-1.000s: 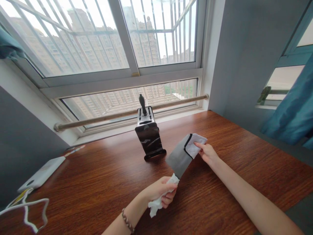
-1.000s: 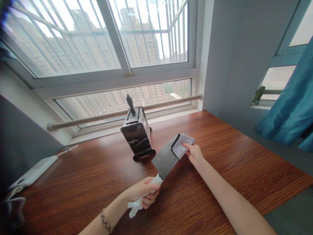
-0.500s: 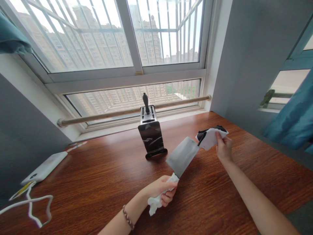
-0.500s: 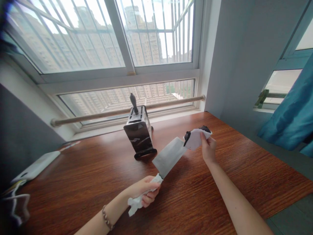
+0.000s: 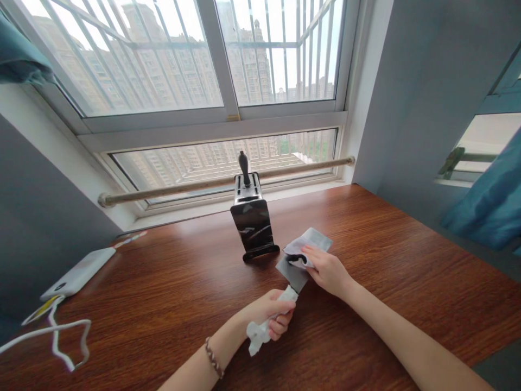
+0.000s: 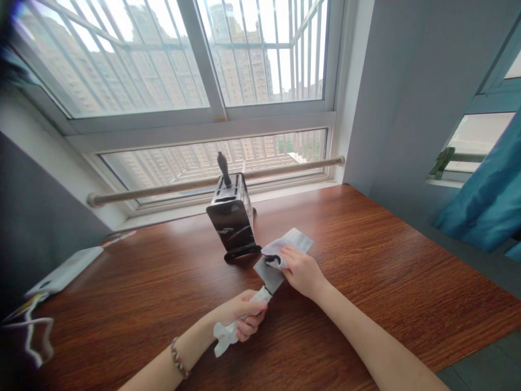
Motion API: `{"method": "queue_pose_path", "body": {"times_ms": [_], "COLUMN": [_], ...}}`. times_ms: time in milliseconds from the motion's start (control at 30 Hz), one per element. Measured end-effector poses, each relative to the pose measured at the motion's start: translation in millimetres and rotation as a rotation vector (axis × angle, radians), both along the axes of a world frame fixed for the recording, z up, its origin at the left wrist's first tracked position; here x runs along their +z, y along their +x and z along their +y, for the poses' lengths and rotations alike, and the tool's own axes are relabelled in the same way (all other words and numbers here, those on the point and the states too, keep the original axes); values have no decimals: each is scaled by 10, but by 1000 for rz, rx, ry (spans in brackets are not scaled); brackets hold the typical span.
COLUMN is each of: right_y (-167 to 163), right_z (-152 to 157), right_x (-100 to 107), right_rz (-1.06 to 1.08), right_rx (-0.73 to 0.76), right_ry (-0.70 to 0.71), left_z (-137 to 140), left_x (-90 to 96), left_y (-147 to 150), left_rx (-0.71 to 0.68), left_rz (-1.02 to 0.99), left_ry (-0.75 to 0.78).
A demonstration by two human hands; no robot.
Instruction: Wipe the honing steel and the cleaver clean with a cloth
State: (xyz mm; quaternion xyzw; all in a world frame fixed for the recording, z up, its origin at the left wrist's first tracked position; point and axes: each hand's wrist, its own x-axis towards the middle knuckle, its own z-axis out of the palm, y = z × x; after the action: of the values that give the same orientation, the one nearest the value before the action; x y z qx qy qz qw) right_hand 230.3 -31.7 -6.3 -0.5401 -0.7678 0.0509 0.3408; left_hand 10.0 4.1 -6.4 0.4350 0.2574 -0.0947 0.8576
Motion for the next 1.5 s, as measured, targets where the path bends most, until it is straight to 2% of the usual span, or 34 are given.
{"method": "queue_pose_path", "body": {"times_ms": [100, 167, 233, 333, 400, 467, 600, 667, 733, 900, 967, 1067, 1233, 1500], "right_y": [143, 110, -22, -263, -331, -278, 7, 74, 25, -313, -344, -199, 250, 591], "right_z": [42, 10, -65, -179, -195, -146, 10, 30, -10, -163, -154, -53, 127, 229], "right_x": [-26, -20, 12, 80, 103, 92, -7, -46, -46, 72, 98, 74, -15, -45], "right_rz": [-7, -42, -91, -104, -95, -97, -100, -110, -133, -163, -145, -103, -3, 523], "right_rx": [-206, -219, -98, 170, 236, 171, -199, -286, -207, 217, 237, 74, -220, -338], "right_ry": [6, 6, 4, 17, 32, 42, 28, 23, 25, 25, 33, 40, 17, -23], "left_z": [-2, 5, 14, 18, 10, -5, -34, -39, -38, -40, -49, -67, -91, -113], "left_x": [-3, 0, 4, 2, -2, -3, 26, 44, 47, -24, -37, -5, 62, 61], "left_y": [-10, -9, -1, 14, 18, 13, -4, -5, 1, 4, -5, -21, -33, -23], "left_rx": [-4, -12, -8, -4, -11, -5, 0, -11, -12, 7, 7, -15, -25, 4], "left_rz": [-13, -2, 19, 56, 66, 54, 8, 17, 35, 61, 50, 1, -12, 0], "left_ry": [-12, -20, -24, -6, 8, 17, 20, 28, 41, 41, 45, 64, 92, 135]}}
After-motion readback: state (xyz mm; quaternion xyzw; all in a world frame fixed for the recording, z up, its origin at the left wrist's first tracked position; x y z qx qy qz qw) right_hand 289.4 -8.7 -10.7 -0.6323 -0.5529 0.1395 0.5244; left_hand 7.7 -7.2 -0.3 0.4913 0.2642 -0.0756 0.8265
